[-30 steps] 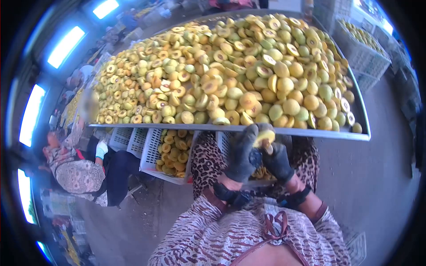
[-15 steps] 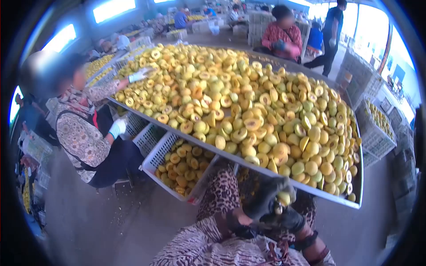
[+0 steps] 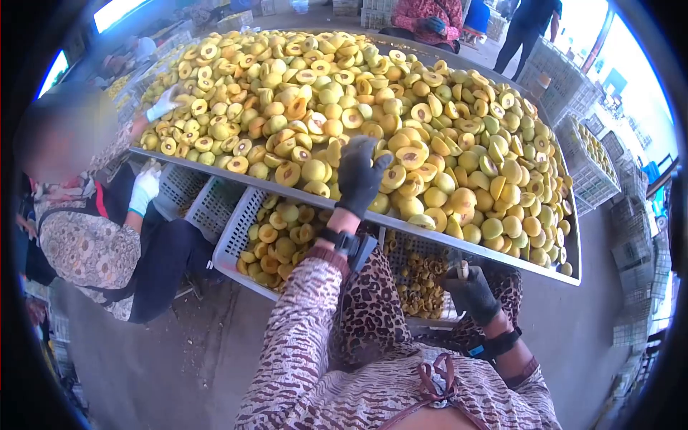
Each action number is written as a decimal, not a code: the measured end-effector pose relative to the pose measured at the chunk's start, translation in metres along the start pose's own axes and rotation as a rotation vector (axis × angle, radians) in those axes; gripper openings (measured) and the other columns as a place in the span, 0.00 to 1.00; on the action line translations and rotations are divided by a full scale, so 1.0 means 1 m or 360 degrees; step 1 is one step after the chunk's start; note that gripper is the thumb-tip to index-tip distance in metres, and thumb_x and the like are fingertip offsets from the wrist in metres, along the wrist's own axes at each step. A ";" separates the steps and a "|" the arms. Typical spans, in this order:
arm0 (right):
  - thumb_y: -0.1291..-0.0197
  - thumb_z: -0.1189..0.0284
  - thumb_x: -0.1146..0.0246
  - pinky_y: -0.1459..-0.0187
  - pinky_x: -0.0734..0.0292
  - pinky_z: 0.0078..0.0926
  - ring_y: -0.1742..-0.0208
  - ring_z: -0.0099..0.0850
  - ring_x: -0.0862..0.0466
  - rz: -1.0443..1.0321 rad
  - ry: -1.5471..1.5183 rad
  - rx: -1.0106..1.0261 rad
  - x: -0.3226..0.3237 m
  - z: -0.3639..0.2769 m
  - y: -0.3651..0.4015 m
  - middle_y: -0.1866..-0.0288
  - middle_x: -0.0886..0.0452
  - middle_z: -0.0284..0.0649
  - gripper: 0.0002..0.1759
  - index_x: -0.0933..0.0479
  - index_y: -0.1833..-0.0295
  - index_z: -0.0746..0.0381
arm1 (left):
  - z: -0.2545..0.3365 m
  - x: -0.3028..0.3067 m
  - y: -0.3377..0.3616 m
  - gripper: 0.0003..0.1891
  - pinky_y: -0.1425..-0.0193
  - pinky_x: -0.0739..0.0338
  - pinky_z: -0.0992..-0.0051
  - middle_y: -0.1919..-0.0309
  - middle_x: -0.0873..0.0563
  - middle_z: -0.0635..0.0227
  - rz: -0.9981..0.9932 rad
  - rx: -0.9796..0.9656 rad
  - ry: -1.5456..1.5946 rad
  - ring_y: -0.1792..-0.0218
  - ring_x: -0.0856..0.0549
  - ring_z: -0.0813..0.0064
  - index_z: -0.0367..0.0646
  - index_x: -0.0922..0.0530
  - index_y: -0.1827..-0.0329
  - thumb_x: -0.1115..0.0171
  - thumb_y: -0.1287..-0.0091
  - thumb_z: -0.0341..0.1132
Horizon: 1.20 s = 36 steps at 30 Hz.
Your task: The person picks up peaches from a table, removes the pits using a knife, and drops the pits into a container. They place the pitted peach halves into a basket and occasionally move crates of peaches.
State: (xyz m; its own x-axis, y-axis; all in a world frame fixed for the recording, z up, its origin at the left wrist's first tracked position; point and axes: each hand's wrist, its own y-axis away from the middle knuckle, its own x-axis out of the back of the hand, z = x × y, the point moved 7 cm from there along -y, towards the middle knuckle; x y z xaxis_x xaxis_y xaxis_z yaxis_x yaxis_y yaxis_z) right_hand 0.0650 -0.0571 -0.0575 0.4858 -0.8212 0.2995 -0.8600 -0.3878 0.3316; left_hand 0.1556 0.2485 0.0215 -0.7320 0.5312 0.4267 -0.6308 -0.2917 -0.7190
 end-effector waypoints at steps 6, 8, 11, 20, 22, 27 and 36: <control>0.44 0.73 0.31 0.73 0.30 0.17 0.75 0.15 0.26 -0.0075 0.0226 0.0445 -0.016 0.000 -0.010 0.77 0.23 0.26 0.06 0.17 0.68 0.65 | 0.021 -0.098 -0.030 0.22 0.45 0.24 0.61 0.55 0.16 0.54 -0.0896 -0.0025 -0.0833 0.49 0.18 0.58 0.44 0.18 0.53 0.29 0.45 0.48; 0.43 0.72 0.31 0.72 0.29 0.18 0.75 0.15 0.26 -0.0052 0.0112 0.0289 -0.024 -0.010 -0.005 0.78 0.23 0.26 0.08 0.18 0.68 0.66 | 0.017 -0.119 -0.020 0.18 0.47 0.24 0.61 0.59 0.16 0.57 -0.0795 -0.0176 -0.0848 0.54 0.17 0.58 0.47 0.19 0.57 0.29 0.47 0.46; 0.44 0.73 0.31 0.72 0.28 0.22 0.75 0.20 0.23 -0.0011 -0.0013 -0.0116 -0.025 -0.013 0.003 0.75 0.21 0.29 0.05 0.18 0.69 0.63 | 0.017 -0.106 -0.017 0.20 0.48 0.24 0.58 0.61 0.16 0.57 -0.0541 -0.0118 -0.0069 0.55 0.17 0.56 0.43 0.20 0.58 0.25 0.52 0.40; 0.43 0.74 0.36 0.85 0.36 0.18 0.86 0.19 0.29 -0.0131 -0.0174 0.0579 -0.027 -0.074 -0.039 0.79 0.24 0.31 0.06 0.20 0.64 0.66 | 0.076 -0.015 0.051 0.15 0.41 0.20 0.74 0.49 0.19 0.60 -0.0086 0.1117 0.2914 0.46 0.17 0.68 0.39 0.27 0.44 0.40 0.32 0.30; 0.42 0.75 0.38 0.72 0.27 0.22 0.75 0.20 0.22 -0.0195 -0.0165 0.0329 -0.025 -0.096 -0.034 0.78 0.22 0.30 0.05 0.20 0.66 0.66 | 0.091 -0.018 0.067 0.16 0.33 0.24 0.68 0.44 0.20 0.57 -0.0157 0.1066 0.2923 0.40 0.19 0.60 0.39 0.28 0.40 0.43 0.29 0.31; 0.44 0.75 0.38 0.70 0.25 0.28 0.73 0.21 0.22 -0.0002 -0.0170 0.0568 0.005 -0.082 -0.036 0.77 0.19 0.35 0.07 0.19 0.63 0.67 | 0.139 -0.005 0.076 0.17 0.34 0.25 0.66 0.41 0.20 0.53 -0.0143 0.0597 0.1692 0.40 0.19 0.62 0.31 0.30 0.37 0.52 0.23 0.31; 0.41 0.75 0.40 0.73 0.28 0.32 0.77 0.23 0.25 0.0421 -0.0354 0.1017 0.057 -0.069 -0.023 0.81 0.23 0.43 0.07 0.22 0.66 0.69 | 0.175 -0.055 0.072 0.19 0.37 0.23 0.69 0.42 0.19 0.55 -0.0303 0.0365 0.1409 0.44 0.18 0.67 0.31 0.28 0.37 0.44 0.31 0.20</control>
State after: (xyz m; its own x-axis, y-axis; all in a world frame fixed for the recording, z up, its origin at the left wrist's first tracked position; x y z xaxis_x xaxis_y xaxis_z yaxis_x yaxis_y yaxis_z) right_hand 0.1232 -0.0662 0.0141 0.2639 -0.9607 0.0856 -0.9007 -0.2772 -0.3346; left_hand 0.1052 0.0586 0.0422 -0.2079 0.9714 -0.1149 -0.8245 -0.2372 -0.5138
